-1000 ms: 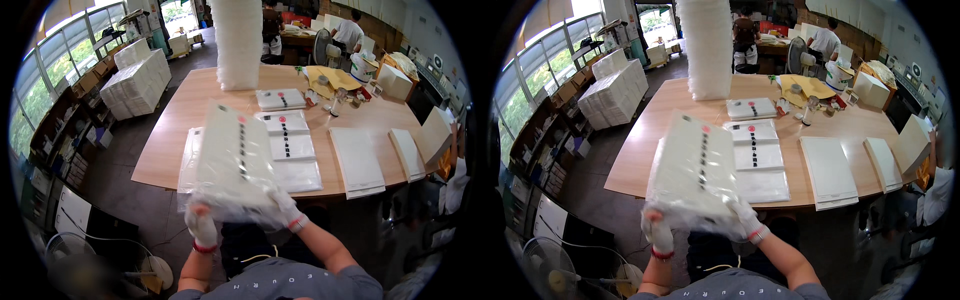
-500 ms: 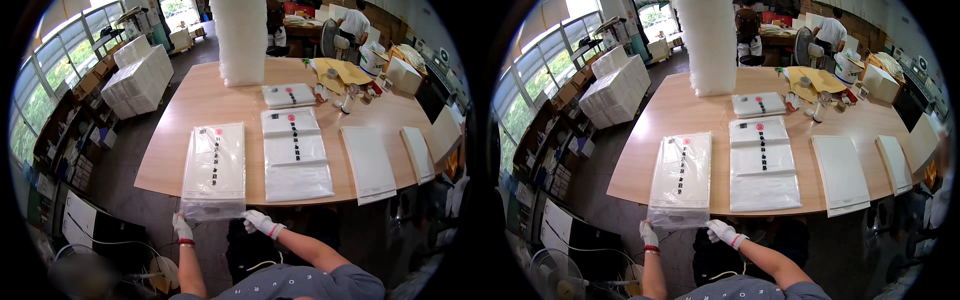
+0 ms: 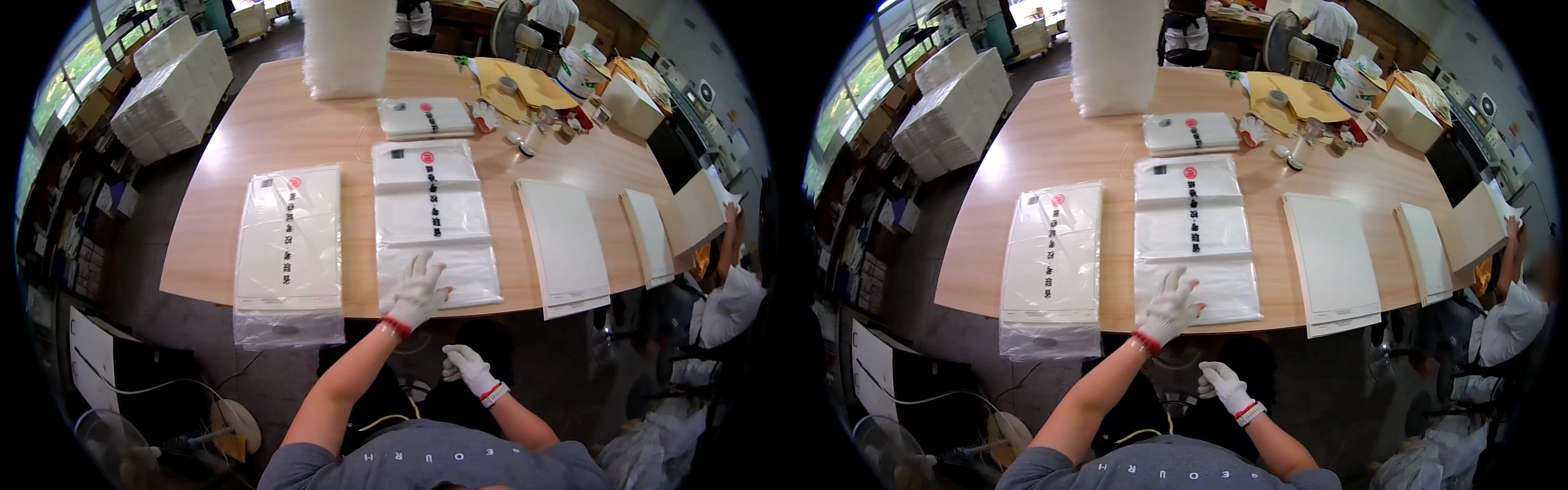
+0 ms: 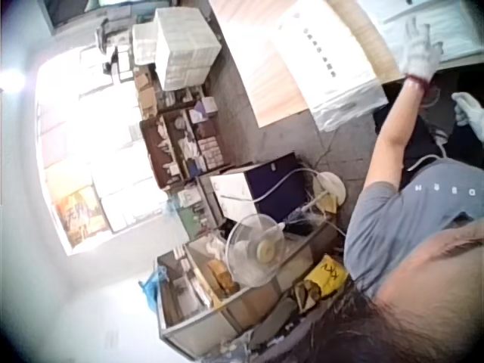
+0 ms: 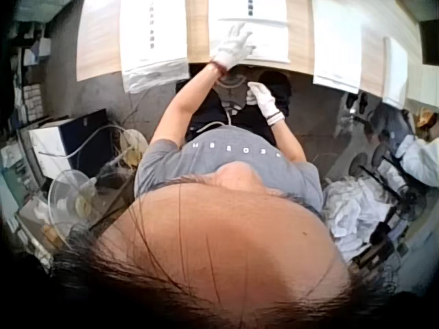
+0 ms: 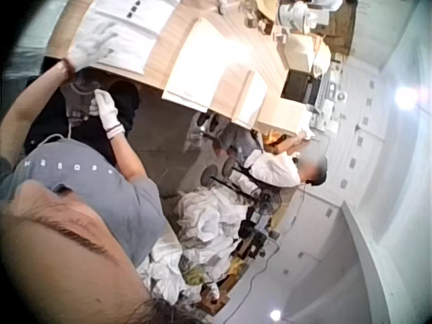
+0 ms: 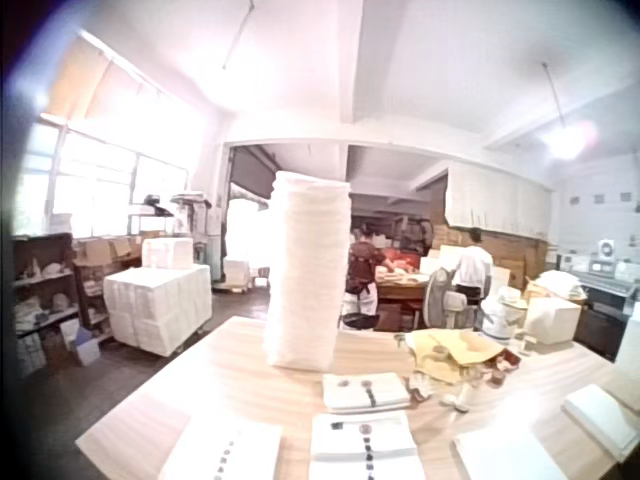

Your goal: The person repeatedly picks up white paper documents and inserts them into clear plastic sleeves, then places the packaged items on the table. The person wears white gloves and works at a wooden table in a busy room with other people in the background.

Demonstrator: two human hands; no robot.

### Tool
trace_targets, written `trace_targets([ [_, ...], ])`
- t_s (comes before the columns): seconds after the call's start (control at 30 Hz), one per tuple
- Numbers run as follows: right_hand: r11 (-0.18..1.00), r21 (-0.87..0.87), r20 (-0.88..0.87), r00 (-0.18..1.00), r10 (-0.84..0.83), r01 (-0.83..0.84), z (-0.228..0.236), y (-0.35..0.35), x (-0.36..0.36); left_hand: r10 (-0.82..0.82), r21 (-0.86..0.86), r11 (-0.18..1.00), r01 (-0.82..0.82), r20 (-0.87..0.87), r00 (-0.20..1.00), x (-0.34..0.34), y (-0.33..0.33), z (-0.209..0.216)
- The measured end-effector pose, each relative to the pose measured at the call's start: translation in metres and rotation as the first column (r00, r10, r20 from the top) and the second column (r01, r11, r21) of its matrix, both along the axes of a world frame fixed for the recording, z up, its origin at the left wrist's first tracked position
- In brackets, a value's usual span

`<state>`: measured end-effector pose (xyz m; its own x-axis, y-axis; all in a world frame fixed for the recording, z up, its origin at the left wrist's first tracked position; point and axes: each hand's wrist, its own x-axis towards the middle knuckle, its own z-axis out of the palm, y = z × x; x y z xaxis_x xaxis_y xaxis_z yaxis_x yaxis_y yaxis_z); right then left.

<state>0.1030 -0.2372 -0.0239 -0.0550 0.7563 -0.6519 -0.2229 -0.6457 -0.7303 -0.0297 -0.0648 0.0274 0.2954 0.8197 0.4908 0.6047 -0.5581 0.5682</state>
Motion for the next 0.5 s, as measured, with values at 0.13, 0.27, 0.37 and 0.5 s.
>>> trace_targets([
  [0.13, 0.998, 0.065, -0.105, 0.994, 0.023, -0.016, 0.016, 0.001, 0.003, -0.092, -0.205, 0.978, 0.031, -0.294, 0.951, 0.027, 0.043, -0.043],
  [0.27, 0.986, 0.166, -0.118, 0.992, 0.048, -0.028, 0.016, 0.029, 0.018, -0.236, -0.519, 0.835, 0.182, -0.041, 0.971, 0.025, 0.064, -0.031],
  [0.37, 0.949, 0.224, -0.264, 0.951, -0.161, 0.223, 0.006, 0.083, 0.017, -0.251, -0.632, 0.746, 0.209, 0.024, 0.968, 0.018, 0.070, -0.009],
  [0.5, 0.882, 0.245, -0.370, 0.880, -0.300, 0.403, 0.042, 0.164, 0.005, -0.305, -0.522, 0.780, 0.345, 0.164, 0.938, 0.015, 0.078, -0.008],
])
